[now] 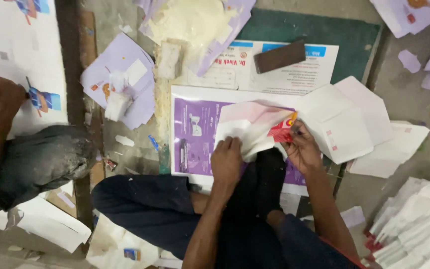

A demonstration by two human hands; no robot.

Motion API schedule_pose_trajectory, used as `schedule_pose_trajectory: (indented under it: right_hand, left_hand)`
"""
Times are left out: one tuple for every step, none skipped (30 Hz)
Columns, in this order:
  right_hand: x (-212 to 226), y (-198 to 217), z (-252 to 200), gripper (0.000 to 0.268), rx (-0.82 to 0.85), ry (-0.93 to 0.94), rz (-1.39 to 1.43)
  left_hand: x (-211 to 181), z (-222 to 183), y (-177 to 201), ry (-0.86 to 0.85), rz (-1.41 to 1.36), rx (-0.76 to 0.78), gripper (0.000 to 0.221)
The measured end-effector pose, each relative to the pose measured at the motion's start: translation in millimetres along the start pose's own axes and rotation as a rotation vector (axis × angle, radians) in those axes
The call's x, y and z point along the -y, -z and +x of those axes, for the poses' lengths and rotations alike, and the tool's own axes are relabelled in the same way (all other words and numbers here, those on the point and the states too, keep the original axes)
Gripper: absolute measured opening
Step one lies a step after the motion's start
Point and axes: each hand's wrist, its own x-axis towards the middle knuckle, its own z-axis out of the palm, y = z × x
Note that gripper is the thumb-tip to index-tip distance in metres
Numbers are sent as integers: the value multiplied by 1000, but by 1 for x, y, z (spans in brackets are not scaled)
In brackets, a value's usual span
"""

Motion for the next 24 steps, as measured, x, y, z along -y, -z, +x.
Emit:
schedule_pose_trajectory:
  right_hand:
    - [-1,3,7,26,12,-6,6]
    - [-4,-2,5,26,4,-22,11]
    - [-8,-5,3,23,16,-23,-7]
    - [-5,-7,-3,19,16,-10,-32]
    - [-2,-11,-21,19,-4,-12,-34]
    - [2,-19,-17,19,-5,-7,-34]
    - [6,-28,-14,19,-7,-3,-34]
    - [6,-27,-2,19,20,1,-30]
    - [6,-26,11,20,23,5,-22]
    - [1,-19,0,21,-12,-13,-17]
    - [-4,-19,-2,21,-23,-30,-14]
    - [-4,-18,-10,20,-3,-13,-15]
    - [-3,-17,-17,20,18,5,-17]
    - [0,-18,-14,20,30,21,-20]
    - [4,-20,-11,22,-9,17,-37]
    - [3,-25,-6,25,-43,-3,-48]
    - [3,-27,8,25,-26,-1,-46]
    - [0,-24,2,25,-57,-13,-43]
    - [-4,-20,-3,26,-88,-24,-41]
    - [-3,-19,-10,26,-114,-27,-42]
    - [-2,-19,-16,25,-85,-14,-27]
    - [0,-21,-10,25,-34,8,-13]
    - [2,-19,-14,25,-37,15,-14]
    - [2,-19,-10,25,-38,2,-21]
  left_hand:
    - [4,1,-2,10,463,-31,20]
    - [-2,-3,4,28,467,-24,20]
    - [-9,-6,10,28,34,1,37]
    - [-18,-6,11,22,-410,35,55]
    - [-13,-16,6,33,-416,50,55]
    - [-7,-9,5,38,-275,16,49]
    - [-2,-1,5,44,-134,-21,44]
    - [5,3,0,30,-123,-42,44]
    - [14,8,-5,-24,127,-56,30]
    - [22,-8,-16,-45,366,-39,18]
    - [13,-11,-7,-27,367,-30,18]
    - [1,-12,-2,-74,-96,2,36]
    - [-11,-12,3,-109,-560,28,56]
    - [-7,-9,-1,-130,-560,27,56]
    - [-3,-5,-4,-126,-105,-67,40]
    - [3,-3,-4,-99,357,-173,24]
    - [1,7,1,-104,365,-188,24]
    - [-1,-1,2,-19,113,-95,26]
    - [-3,-7,1,65,-139,-4,28]
    - [0,-9,-2,77,-147,17,28]
    - [1,-11,-5,16,-327,1,36]
    - [4,-2,-5,-63,-501,-29,44]
    - [3,-4,-8,-68,-504,-23,44]
    - [3,-3,-8,-56,-61,-70,27]
